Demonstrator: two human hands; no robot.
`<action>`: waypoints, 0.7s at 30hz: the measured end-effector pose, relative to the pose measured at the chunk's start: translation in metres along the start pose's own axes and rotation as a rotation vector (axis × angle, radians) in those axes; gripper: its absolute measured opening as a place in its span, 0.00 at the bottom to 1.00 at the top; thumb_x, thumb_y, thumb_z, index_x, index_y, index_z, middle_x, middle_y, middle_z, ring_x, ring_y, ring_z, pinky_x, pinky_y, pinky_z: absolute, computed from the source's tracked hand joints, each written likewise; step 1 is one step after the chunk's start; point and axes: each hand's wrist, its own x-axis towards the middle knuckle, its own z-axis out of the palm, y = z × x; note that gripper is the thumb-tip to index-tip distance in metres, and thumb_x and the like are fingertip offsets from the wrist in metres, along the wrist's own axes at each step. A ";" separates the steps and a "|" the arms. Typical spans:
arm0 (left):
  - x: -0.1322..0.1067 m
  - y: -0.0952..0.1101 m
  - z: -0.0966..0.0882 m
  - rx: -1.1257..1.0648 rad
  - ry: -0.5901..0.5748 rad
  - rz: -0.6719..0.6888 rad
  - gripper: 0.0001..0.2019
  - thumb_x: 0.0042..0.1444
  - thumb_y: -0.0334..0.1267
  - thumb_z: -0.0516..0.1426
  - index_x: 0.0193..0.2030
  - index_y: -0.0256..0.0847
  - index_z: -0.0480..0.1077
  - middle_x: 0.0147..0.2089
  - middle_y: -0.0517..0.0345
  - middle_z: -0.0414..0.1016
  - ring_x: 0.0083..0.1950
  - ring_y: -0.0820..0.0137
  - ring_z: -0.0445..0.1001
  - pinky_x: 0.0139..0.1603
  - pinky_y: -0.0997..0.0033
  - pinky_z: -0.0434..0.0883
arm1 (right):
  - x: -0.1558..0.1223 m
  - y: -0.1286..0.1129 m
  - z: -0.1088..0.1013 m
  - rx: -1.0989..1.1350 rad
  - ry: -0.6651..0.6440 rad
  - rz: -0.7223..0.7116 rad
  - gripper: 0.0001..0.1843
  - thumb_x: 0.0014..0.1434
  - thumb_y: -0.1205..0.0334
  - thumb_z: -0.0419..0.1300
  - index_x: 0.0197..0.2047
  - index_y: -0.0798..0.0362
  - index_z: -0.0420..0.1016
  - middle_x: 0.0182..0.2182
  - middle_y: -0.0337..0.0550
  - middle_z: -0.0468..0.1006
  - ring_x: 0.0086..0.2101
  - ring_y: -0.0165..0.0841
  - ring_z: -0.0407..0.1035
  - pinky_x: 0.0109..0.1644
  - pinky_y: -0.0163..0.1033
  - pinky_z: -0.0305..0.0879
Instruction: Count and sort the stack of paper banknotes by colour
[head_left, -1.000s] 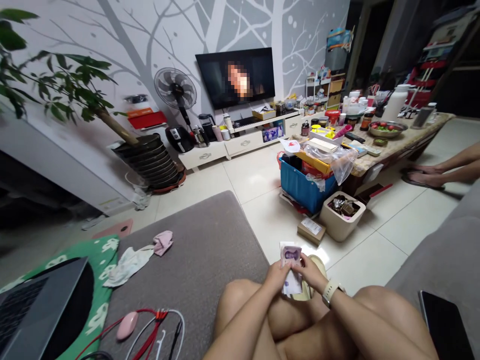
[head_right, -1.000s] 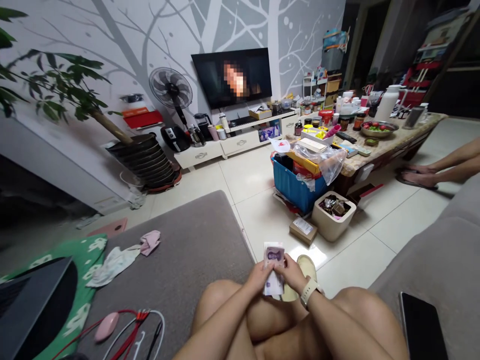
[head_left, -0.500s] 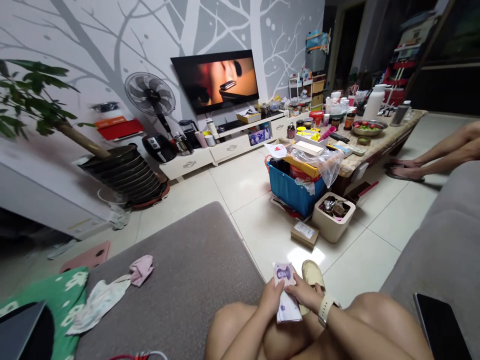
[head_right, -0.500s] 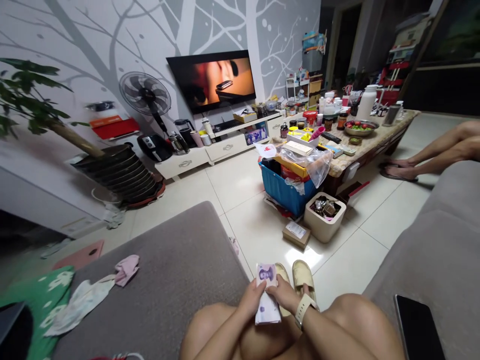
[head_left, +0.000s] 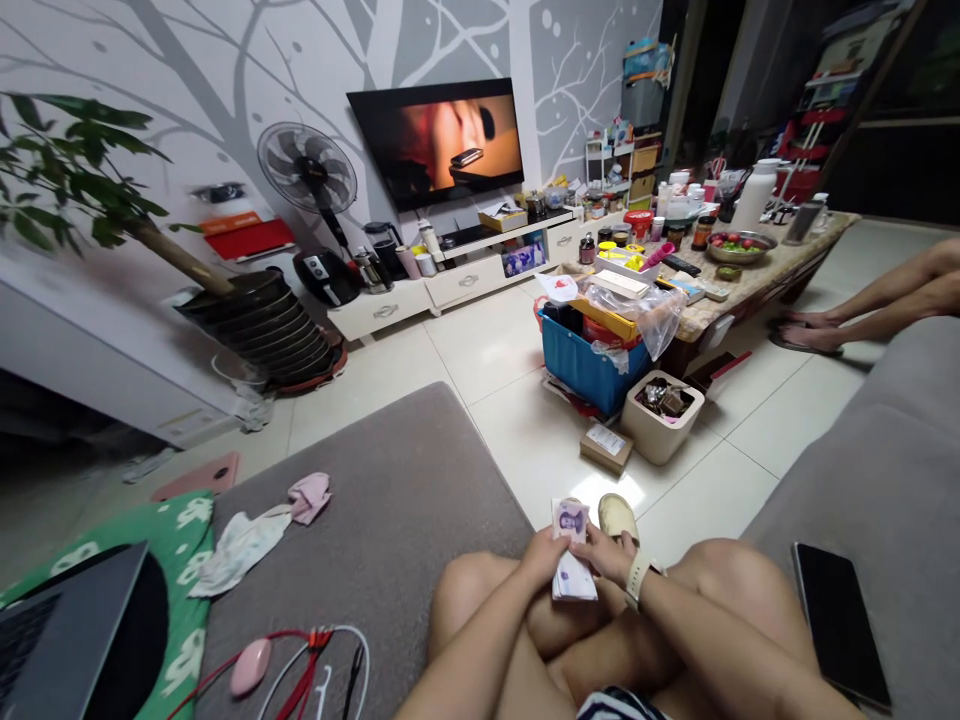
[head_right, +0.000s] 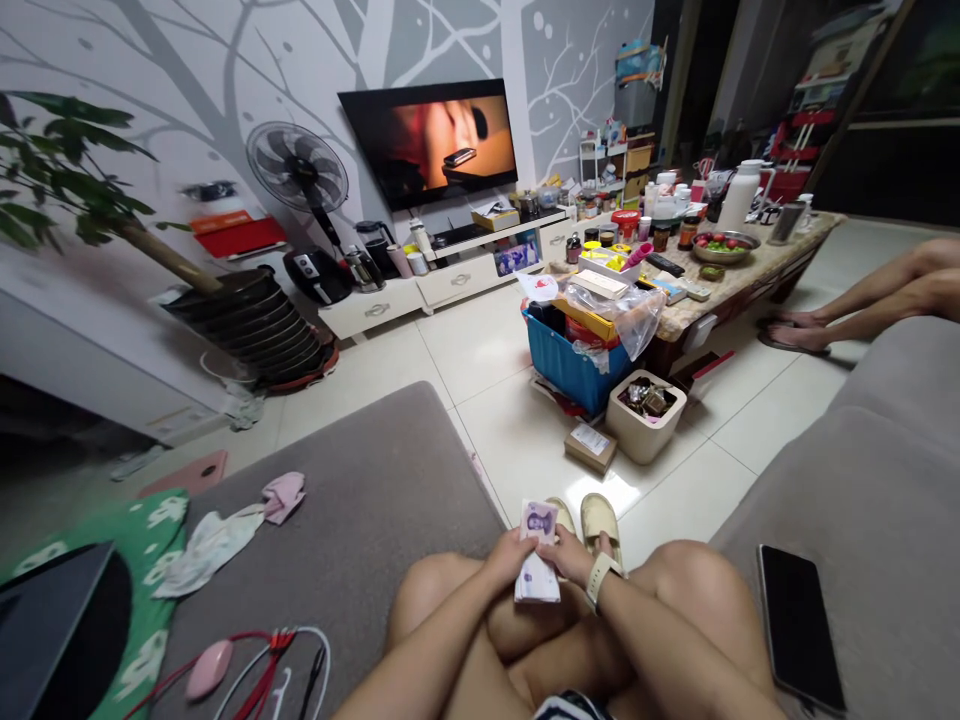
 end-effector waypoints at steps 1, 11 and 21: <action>0.001 0.002 0.001 -0.076 0.011 0.004 0.07 0.47 0.32 0.59 0.34 0.36 0.76 0.34 0.52 0.81 0.37 0.61 0.77 0.43 0.64 0.71 | 0.001 0.001 -0.001 0.009 0.014 -0.017 0.26 0.50 0.56 0.65 0.52 0.55 0.71 0.36 0.48 0.80 0.39 0.45 0.75 0.50 0.52 0.66; 0.007 0.019 0.002 -0.407 0.093 -0.062 0.10 0.51 0.40 0.63 0.34 0.33 0.75 0.24 0.54 0.76 0.25 0.67 0.74 0.30 0.69 0.70 | 0.019 0.009 -0.011 0.282 -0.078 -0.269 0.32 0.39 0.49 0.71 0.46 0.52 0.71 0.36 0.45 0.80 0.37 0.42 0.76 0.43 0.46 0.70; -0.007 0.034 -0.001 -0.779 -0.130 -0.147 0.12 0.52 0.37 0.61 0.42 0.31 0.75 0.36 0.44 0.81 0.36 0.59 0.80 0.45 0.59 0.75 | 0.019 0.003 -0.012 0.417 -0.255 -0.247 0.33 0.38 0.48 0.74 0.46 0.54 0.73 0.36 0.43 0.80 0.35 0.37 0.75 0.45 0.44 0.68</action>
